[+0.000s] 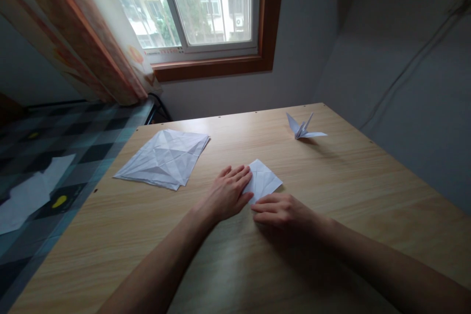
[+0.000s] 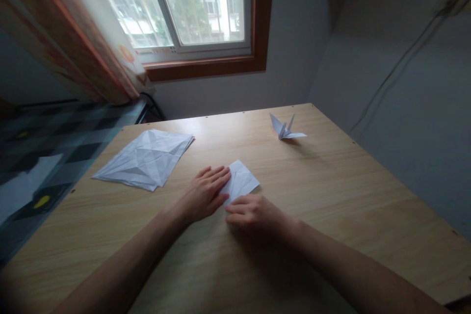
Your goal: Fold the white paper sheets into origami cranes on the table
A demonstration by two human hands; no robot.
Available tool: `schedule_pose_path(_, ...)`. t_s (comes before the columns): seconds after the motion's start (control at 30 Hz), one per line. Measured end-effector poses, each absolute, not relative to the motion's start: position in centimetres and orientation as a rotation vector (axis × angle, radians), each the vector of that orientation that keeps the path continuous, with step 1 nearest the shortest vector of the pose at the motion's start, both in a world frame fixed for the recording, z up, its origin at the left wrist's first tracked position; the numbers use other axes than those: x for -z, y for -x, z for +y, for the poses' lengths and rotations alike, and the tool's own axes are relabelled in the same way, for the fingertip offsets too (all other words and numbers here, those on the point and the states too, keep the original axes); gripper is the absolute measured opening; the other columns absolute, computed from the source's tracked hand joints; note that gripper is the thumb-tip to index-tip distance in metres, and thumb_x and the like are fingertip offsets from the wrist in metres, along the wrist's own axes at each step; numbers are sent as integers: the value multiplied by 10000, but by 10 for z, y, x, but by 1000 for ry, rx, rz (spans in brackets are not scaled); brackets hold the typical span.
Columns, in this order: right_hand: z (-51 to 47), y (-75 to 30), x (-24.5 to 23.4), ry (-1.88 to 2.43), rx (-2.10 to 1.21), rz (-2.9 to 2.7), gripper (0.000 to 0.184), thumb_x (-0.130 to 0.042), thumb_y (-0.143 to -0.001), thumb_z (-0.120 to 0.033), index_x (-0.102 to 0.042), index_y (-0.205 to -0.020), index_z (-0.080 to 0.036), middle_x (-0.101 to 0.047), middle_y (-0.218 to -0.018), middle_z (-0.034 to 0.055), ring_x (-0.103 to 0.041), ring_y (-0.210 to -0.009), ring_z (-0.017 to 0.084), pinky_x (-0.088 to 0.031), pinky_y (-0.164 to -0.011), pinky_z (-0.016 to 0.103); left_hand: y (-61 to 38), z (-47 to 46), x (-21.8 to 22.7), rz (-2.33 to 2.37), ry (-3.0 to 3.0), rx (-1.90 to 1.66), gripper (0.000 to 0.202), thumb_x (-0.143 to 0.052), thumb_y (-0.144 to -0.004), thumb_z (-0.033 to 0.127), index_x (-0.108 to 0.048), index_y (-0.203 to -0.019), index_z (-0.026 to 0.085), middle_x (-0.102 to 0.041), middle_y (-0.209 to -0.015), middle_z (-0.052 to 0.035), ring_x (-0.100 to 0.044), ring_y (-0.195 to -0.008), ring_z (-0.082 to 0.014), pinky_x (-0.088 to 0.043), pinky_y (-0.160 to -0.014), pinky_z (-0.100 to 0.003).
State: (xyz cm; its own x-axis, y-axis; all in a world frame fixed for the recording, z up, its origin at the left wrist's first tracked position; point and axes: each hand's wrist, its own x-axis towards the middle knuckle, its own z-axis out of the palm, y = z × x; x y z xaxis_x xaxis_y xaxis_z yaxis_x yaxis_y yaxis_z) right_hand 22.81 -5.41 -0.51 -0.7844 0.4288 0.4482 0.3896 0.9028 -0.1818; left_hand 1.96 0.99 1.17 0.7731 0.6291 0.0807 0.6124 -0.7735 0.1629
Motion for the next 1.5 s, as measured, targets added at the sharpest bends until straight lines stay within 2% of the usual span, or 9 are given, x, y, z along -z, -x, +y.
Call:
schedule_pose_path(0.1, -45, -240, 11, 595, -156, -2432, 255, -454, -904, -71, -649, -1032, -176, -734, -1030, 85, -669, -956, 162, -551, -845, 297, -18, 11, -11, 968, -2823, -193, 561, -538, -896, 420, -477, -1377, 139, -440, -1493, -166, -391, -1400, -308, -288, -1143, -544)
schedule_pose_path(0.23, -31, -266, 16, 926, -151, -2246, 473, -451, -782, 17, -624, -1181, -170, -670, -1203, 122, -601, -1120, 227, -526, -958, 424, -16, 12, -9, 931, -2808, -167, 650, -548, -875, 510, -439, -1400, 144, -390, -1522, -175, -338, -1428, -323, -237, -1157, -568)
schedule_pose_path(0.33, -23, -281, 18, 1051, -188, -2259, 577, -440, -763, 41, -579, -1275, -186, -634, -1254, 122, -567, -1161, 233, -508, -985, 467, -15, 13, -8, 885, -2798, -162, 682, -565, -863, 519, -419, -1415, 147, -366, -1535, -177, -315, -1437, -334, -211, -1159, -595)
schedule_pose_path(0.57, -20, -289, 17, 951, -226, -2327, 368, -486, -839, -8, -691, -1064, -214, -687, -1169, 92, -576, -1147, 228, -504, -976, 450, -13, 14, -8, 807, -2792, -136, 685, -575, -859, 487, -406, -1430, 147, -338, -1548, -176, -283, -1452, -334, -179, -1168, -604)
schedule_pose_path(0.8, -19, -293, 13, 931, -339, -2347, 303, -522, -877, -58, -679, -1092, -202, -690, -1185, 101, -574, -1172, 223, -480, -995, 438, -12, 16, -7, 799, -2792, -116, 709, -595, -843, 475, -390, -1457, 185, -313, -1563, -155, -277, -1454, -333, -167, -1170, -603)
schedule_pose_path(1.07, -16, -280, 13, 1092, -361, -2266, 151, -528, -940, -175, -678, -955, -183, -699, -1083, 100, -611, -1041, 216, -482, -945, 415, -12, 15, -7, 815, -2795, -130, 632, -524, -900, 515, -414, -1446, 216, -326, -1564, -124, -268, -1459, -319, -176, -1172, -596)
schedule_pose_path(1.23, -14, -266, 15, 1289, -300, -2198, 106, -564, -921, -200, -664, -911, -169, -687, -1004, 87, -599, -982, 216, -470, -914, 392, -15, 12, -9, 859, -2774, -171, 535, -472, -940, 476, -466, -1406, 214, -378, -1539, -128, -305, -1444, -313, -199, -1164, -594)
schedule_pose_path(1.4, -12, -258, 16, 1404, -113, -2217, 93, -612, -897, -238, -650, -948, -171, -669, -990, 91, -584, -968, 237, -465, -888, 392, -21, 8, -11, 888, -2778, -176, 606, -548, -887, 522, -474, -1389, 191, -396, -1523, -157, -321, -1431, -347, -210, -1150, -617)
schedule_pose_path(1.5, -17, -254, 13, 1393, 69, -2247, 99, -590, -908, -206, -652, -977, -170, -672, -1014, 107, -581, -977, 254, -468, -876, 397, -22, 6, -10, 904, -2789, -181, 622, -568, -872, 505, -465, -1390, 177, -403, -1519, -161, -323, -1427, -357, -218, -1145, -622)
